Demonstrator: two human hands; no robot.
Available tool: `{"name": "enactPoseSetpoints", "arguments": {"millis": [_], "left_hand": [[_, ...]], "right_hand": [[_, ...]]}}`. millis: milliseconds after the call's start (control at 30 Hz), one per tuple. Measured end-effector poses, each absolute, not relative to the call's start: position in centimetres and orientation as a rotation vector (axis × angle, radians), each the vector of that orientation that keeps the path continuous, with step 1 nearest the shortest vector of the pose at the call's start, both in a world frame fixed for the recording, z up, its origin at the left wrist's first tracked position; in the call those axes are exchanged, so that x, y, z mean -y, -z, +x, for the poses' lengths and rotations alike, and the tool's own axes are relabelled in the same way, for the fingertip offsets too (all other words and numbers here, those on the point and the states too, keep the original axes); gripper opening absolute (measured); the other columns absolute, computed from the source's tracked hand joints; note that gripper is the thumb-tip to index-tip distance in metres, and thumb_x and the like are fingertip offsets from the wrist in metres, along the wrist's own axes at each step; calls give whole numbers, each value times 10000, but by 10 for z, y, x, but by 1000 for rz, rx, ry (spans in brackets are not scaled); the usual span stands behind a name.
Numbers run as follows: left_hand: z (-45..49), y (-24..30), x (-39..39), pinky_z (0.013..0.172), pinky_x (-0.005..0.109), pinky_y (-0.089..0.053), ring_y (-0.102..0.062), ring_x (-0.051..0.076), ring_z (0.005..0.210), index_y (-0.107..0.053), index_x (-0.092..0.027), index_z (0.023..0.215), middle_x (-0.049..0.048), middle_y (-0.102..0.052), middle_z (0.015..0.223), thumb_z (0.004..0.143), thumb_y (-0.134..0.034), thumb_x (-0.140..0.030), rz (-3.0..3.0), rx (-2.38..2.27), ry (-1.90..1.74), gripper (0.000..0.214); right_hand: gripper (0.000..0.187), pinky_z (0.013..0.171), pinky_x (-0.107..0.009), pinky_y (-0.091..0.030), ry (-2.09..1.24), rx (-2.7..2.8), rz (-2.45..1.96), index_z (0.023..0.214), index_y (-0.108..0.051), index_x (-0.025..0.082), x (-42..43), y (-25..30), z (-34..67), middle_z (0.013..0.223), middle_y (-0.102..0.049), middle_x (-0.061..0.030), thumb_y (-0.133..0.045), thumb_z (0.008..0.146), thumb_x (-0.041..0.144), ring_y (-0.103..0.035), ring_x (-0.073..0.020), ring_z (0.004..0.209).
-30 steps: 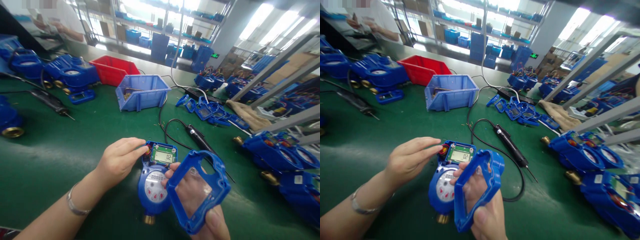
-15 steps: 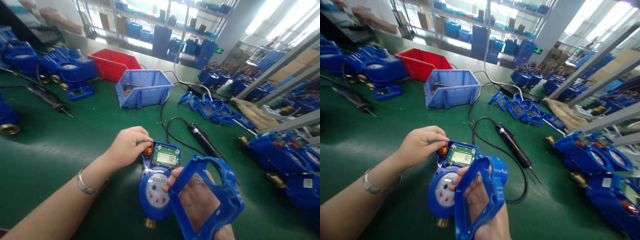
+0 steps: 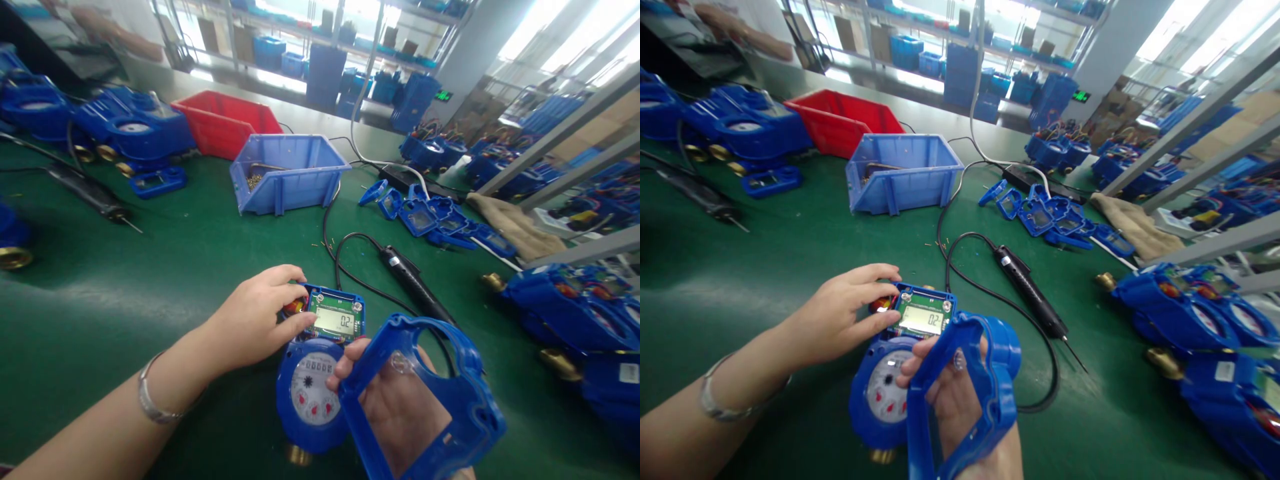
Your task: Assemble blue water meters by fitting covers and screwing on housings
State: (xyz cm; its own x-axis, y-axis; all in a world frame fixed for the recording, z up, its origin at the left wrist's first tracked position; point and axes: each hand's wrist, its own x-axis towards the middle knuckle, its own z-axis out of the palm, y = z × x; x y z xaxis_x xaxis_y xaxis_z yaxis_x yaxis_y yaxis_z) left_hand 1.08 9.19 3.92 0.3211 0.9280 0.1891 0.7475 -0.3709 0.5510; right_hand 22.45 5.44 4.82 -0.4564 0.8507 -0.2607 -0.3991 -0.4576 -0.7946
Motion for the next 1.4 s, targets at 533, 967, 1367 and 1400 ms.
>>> {"name": "enactPoseSetpoints", "arguments": {"millis": [533,967,1367,1400], "left_hand": [[17,-27,-92,832,364,-528,-616,261,1025,-655,-140,670,170,-608,1184,800,-549,-378,2165,-1552,-844,292],[9,-45,-93,682,240,-547,-678,159,820,-657,-177,551,44,-726,921,893,-354,-255,2073,-1513,-729,463],[13,-31,-59,773,257,-558,-682,173,844,-680,-103,896,124,-717,931,830,-573,-239,2312,-1642,-1291,186],[14,-28,-58,783,262,-557,-676,177,866,-668,-98,931,133,-708,958,826,-581,-242,2323,-1642,-1291,198]], "right_hand": [[665,898,-486,-490,-1794,1028,-809,1133,-593,245,-45,-52,224,1084,-663,-111,-693,572,588,-612,-335,993],[613,950,-456,-451,-1754,901,-730,1203,-546,286,-39,-46,222,1202,-583,-85,-701,646,489,-574,-296,1080],[590,956,-414,-452,-1739,968,-759,1192,-568,264,-40,-48,223,1195,-588,-91,-686,662,492,-582,-285,1063],[584,950,-420,-458,-1728,974,-735,1201,-561,265,-40,-47,223,1201,-585,-94,-681,672,483,-581,-287,1066]]}}
